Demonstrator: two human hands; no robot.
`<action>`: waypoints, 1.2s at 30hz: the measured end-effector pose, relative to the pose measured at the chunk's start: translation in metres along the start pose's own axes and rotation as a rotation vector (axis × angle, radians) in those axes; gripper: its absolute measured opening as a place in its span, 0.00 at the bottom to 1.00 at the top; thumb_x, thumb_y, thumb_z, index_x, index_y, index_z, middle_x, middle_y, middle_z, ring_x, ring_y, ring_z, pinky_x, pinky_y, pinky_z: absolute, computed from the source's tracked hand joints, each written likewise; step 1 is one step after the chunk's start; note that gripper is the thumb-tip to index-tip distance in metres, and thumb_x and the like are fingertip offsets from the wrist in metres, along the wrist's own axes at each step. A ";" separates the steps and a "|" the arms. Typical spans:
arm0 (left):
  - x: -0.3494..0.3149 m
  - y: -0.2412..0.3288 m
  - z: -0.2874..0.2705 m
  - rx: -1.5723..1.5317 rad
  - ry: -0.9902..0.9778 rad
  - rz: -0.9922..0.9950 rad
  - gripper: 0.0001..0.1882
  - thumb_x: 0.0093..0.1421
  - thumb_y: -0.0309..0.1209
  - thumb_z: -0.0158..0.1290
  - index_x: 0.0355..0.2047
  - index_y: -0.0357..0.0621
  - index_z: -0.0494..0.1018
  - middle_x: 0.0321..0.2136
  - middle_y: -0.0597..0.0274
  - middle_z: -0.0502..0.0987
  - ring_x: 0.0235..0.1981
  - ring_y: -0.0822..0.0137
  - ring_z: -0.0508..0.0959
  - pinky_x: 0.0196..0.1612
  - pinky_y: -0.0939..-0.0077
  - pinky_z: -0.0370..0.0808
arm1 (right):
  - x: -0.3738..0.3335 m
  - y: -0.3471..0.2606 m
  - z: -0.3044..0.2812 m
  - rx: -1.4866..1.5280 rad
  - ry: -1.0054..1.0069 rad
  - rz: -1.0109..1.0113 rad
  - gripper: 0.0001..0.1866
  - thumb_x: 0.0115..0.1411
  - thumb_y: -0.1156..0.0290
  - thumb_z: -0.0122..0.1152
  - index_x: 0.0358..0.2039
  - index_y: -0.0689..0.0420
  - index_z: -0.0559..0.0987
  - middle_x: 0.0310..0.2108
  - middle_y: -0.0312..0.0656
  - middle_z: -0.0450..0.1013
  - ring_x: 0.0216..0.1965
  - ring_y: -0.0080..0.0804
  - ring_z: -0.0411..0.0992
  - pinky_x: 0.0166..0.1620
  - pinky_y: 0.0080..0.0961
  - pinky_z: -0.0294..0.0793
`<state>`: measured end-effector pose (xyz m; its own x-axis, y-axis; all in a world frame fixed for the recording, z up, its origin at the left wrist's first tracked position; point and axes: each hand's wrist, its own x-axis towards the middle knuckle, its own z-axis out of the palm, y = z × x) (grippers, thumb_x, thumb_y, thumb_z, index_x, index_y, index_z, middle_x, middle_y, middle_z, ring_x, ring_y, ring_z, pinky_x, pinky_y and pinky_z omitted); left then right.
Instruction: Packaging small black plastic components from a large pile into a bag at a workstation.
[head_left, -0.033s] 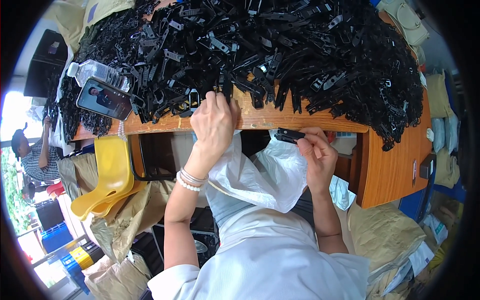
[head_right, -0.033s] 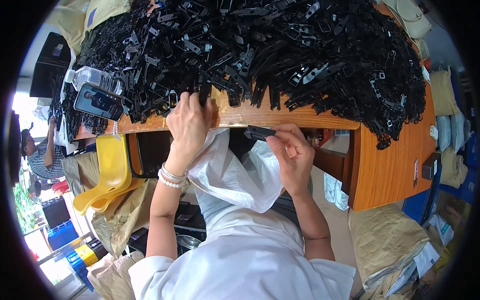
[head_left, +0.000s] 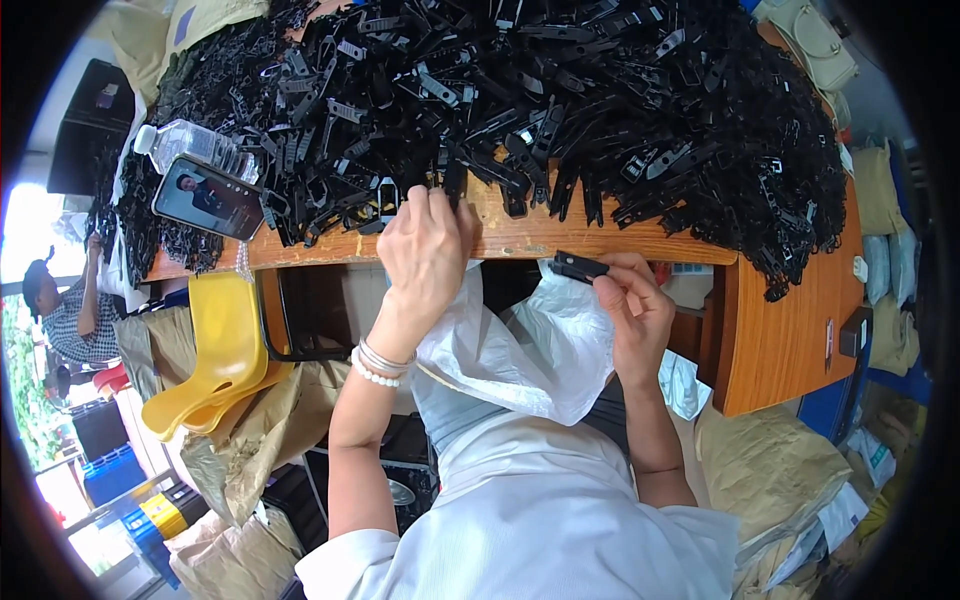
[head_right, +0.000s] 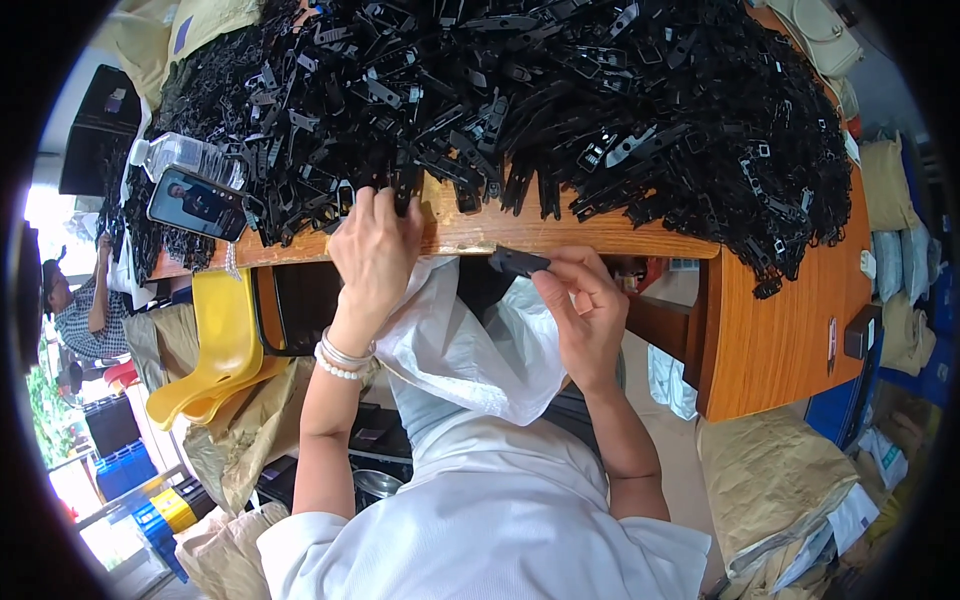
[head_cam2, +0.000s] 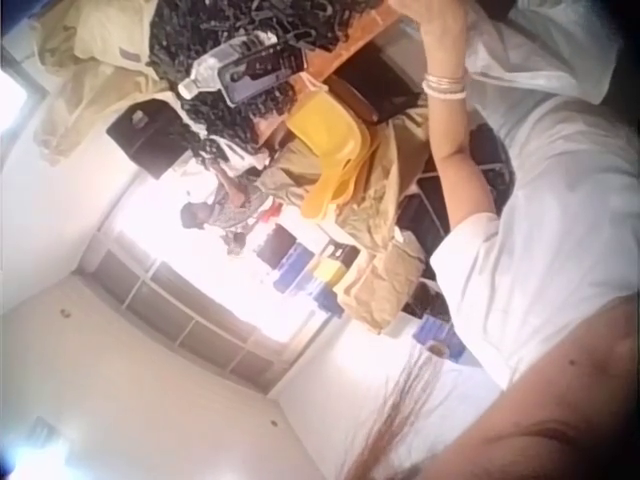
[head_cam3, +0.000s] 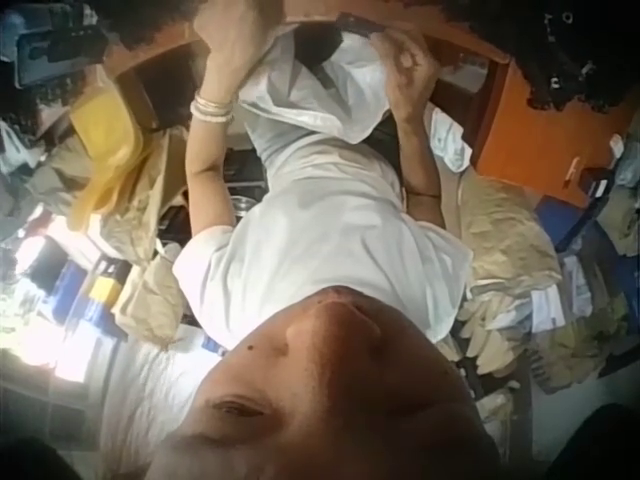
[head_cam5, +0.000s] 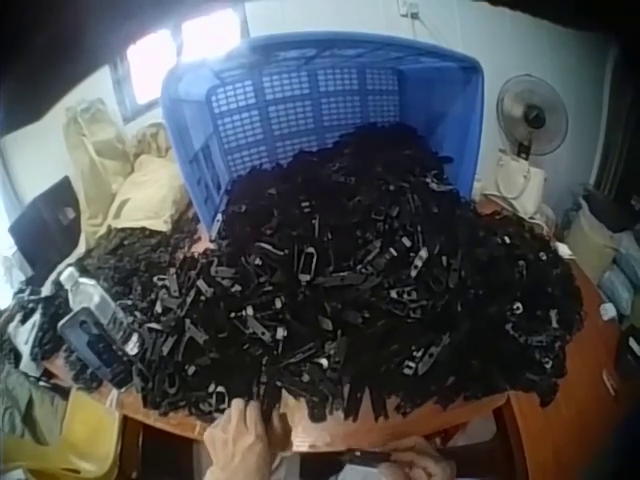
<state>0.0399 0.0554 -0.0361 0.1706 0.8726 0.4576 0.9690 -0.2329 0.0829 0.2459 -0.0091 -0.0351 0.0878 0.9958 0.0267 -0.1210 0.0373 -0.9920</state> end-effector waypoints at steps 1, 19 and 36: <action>-0.002 0.000 -0.006 -0.015 0.038 -0.001 0.11 0.51 0.31 0.55 0.24 0.40 0.65 0.22 0.57 0.65 0.22 0.62 0.71 0.22 0.72 0.69 | 0.001 0.000 0.000 -0.029 -0.005 -0.010 0.07 0.54 0.78 0.58 0.32 0.70 0.75 0.40 0.40 0.67 0.39 0.23 0.66 0.42 0.17 0.65; -0.024 0.014 -0.058 -1.008 -0.265 -0.179 0.15 0.43 0.18 0.62 0.33 0.34 0.75 0.26 0.64 0.74 0.23 0.80 0.71 0.29 0.87 0.72 | 0.005 -0.020 0.016 0.006 -0.069 0.054 0.06 0.55 0.78 0.58 0.31 0.68 0.76 0.29 0.39 0.71 0.25 0.23 0.71 0.29 0.15 0.69; -0.031 0.044 -0.028 -1.656 -0.498 -0.622 0.10 0.52 0.28 0.59 0.32 0.35 0.74 0.25 0.67 0.73 0.23 0.79 0.68 0.26 0.86 0.63 | 0.003 -0.011 0.012 -0.279 -0.118 -0.007 0.11 0.48 0.75 0.66 0.29 0.67 0.75 0.31 0.37 0.69 0.32 0.21 0.67 0.35 0.15 0.65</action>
<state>0.0721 0.0061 -0.0214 0.2283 0.9471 -0.2256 -0.1922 0.2710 0.9432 0.2353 -0.0055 -0.0226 -0.0293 0.9991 0.0319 0.1570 0.0361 -0.9869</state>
